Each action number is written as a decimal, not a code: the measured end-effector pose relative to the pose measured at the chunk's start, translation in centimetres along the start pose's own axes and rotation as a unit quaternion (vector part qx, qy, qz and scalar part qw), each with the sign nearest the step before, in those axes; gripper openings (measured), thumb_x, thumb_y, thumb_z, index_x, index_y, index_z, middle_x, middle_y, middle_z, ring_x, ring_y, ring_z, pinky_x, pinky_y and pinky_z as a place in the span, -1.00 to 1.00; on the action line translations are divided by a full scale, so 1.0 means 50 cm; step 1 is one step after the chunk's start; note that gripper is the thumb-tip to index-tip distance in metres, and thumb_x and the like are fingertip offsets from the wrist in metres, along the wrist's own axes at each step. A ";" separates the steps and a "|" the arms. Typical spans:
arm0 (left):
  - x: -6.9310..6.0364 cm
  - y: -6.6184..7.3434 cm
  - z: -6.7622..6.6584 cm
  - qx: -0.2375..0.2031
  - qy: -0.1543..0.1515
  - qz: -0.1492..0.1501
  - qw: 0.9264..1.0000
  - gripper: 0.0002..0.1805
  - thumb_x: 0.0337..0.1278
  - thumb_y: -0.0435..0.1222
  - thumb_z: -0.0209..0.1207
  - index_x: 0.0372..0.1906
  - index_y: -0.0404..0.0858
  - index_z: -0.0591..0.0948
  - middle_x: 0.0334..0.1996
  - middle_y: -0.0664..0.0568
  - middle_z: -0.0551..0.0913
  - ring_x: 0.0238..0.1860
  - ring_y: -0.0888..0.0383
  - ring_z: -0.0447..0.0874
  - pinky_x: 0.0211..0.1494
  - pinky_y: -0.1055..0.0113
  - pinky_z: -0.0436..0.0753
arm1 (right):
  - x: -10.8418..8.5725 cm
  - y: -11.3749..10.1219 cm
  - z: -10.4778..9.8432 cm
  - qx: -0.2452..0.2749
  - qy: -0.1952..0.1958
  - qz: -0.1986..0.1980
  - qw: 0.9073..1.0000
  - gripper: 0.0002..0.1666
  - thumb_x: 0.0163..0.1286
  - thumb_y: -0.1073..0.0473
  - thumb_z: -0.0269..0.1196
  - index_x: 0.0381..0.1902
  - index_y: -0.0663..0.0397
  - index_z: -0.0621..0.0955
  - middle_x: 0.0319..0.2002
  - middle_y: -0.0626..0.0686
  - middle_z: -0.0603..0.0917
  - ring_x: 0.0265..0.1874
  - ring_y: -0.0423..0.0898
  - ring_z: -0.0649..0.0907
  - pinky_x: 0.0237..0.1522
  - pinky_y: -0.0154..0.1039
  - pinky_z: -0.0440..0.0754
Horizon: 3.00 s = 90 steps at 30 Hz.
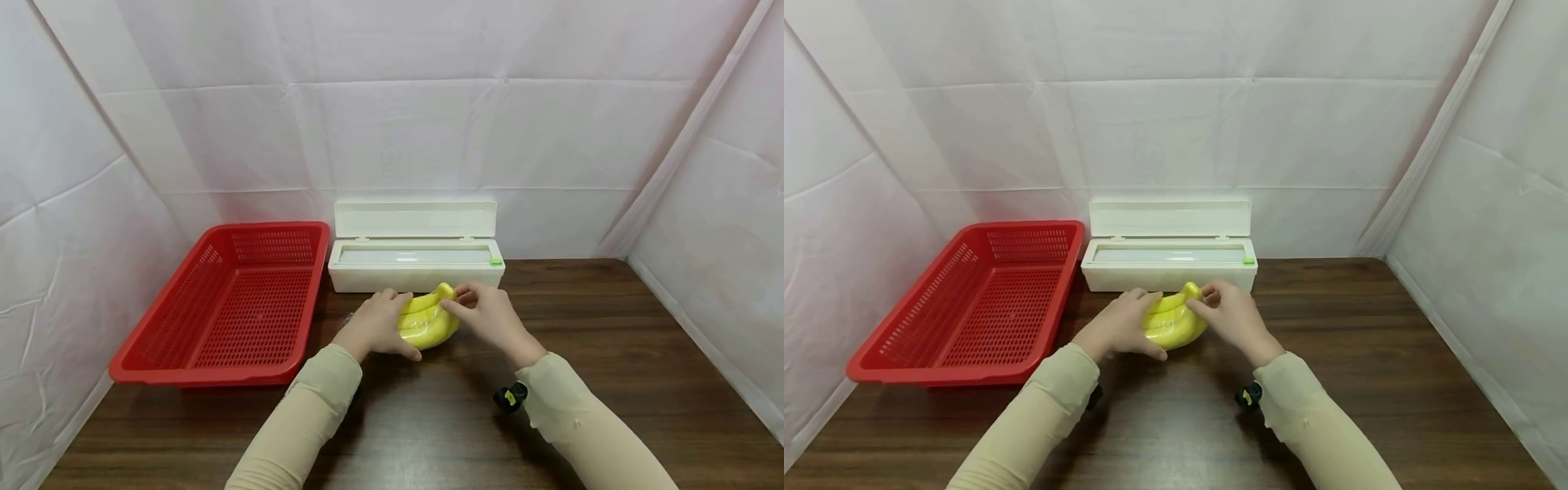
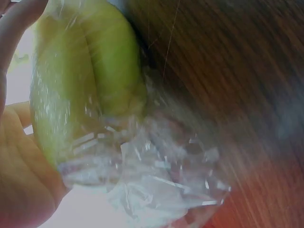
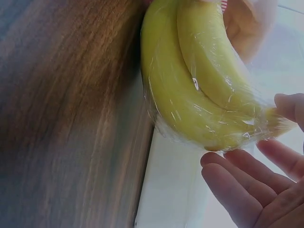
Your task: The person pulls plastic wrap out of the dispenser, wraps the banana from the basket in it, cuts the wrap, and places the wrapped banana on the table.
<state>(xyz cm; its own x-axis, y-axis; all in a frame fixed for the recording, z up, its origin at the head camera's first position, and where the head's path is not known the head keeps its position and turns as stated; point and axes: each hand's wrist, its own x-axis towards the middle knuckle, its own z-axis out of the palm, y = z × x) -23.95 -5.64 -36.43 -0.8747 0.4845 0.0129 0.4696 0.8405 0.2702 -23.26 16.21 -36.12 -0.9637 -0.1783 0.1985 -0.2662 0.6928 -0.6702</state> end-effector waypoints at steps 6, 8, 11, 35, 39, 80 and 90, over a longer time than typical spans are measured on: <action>-0.004 -0.003 -0.007 -0.016 -0.013 -0.008 1.000 0.07 -0.46 0.18 0.46 0.30 -0.19 0.37 0.03 -0.05 0.47 -0.04 0.08 0.44 0.08 0.18 0.47 | 0.014 -0.001 -0.004 -0.002 -0.005 0.000 1.000 -0.55 0.28 -0.12 0.24 -0.08 0.10 0.60 -0.15 0.17 0.72 -0.15 0.02 0.69 -0.23 -0.15 0.65; -0.006 -0.004 -0.009 -0.019 -0.015 -0.009 1.000 0.06 -0.46 0.18 0.45 0.30 -0.20 0.38 0.01 -0.05 0.48 -0.06 0.09 0.45 0.05 0.20 0.48 | 0.021 -0.001 -0.003 -0.001 -0.009 0.002 1.000 -0.53 0.29 -0.12 0.23 -0.04 0.11 0.59 -0.12 0.18 0.71 -0.14 0.03 0.69 -0.22 -0.15 0.65; -0.008 -0.006 -0.010 -0.018 -0.020 -0.009 1.000 0.07 -0.45 0.18 0.44 0.31 -0.21 0.37 -0.01 -0.05 0.49 -0.09 0.10 0.45 0.00 0.22 0.49 | 0.031 -0.002 -0.002 0.005 -0.018 0.003 1.000 -0.54 0.31 -0.10 0.21 -0.01 0.12 0.58 -0.07 0.20 0.68 -0.07 0.07 0.67 -0.18 -0.12 0.65; -0.037 0.006 -0.014 -0.071 -0.015 0.011 0.997 -0.14 -0.31 0.17 0.34 0.13 -0.29 0.50 -0.34 0.02 0.57 -0.29 0.16 0.47 -0.23 0.33 0.50 | 0.099 -0.005 -0.004 -0.035 -0.083 -0.007 0.996 -0.44 0.41 -0.06 0.09 0.22 0.18 0.45 0.12 0.25 0.57 0.05 0.16 0.62 -0.06 -0.05 0.64; -0.047 0.012 -0.015 -0.087 -0.016 0.009 0.996 -0.13 -0.27 0.17 0.33 0.16 -0.31 0.50 -0.29 0.02 0.61 -0.30 0.19 0.50 -0.20 0.33 0.53 | 0.109 -0.004 -0.002 -0.045 -0.093 -0.019 0.994 -0.47 0.43 -0.04 0.06 0.23 0.16 0.44 0.12 0.25 0.57 0.04 0.15 0.62 -0.03 -0.03 0.62; -0.130 0.049 0.061 0.032 0.195 -0.021 0.980 -0.19 -0.14 -0.18 0.39 0.23 -0.46 0.33 -0.14 -0.22 0.56 -0.33 -0.02 0.63 -0.42 0.21 0.62 | 0.139 -0.018 0.006 -0.049 -0.149 0.004 0.988 -0.43 0.49 0.02 -0.02 0.33 0.22 0.31 0.21 0.27 0.48 0.19 0.18 0.49 0.06 0.01 0.56; -0.129 0.063 0.063 -0.152 0.151 -0.131 0.968 -0.15 -0.04 -0.27 0.32 0.30 -0.57 0.18 -0.42 -0.27 0.68 -0.46 -0.03 0.68 -0.50 0.20 0.58 | 0.140 -0.015 0.006 -0.049 -0.146 0.006 0.988 -0.43 0.49 0.02 -0.01 0.33 0.23 0.31 0.21 0.27 0.48 0.19 0.17 0.50 0.04 0.00 0.57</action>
<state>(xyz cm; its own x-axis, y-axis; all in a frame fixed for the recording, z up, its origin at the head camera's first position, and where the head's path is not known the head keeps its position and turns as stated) -16.46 -5.38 -38.69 -0.9757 0.1334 0.1740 0.2104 0.7928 0.5720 -29.82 14.23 -34.46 -0.9346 -0.3543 -0.0332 -0.2662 0.7579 -0.5956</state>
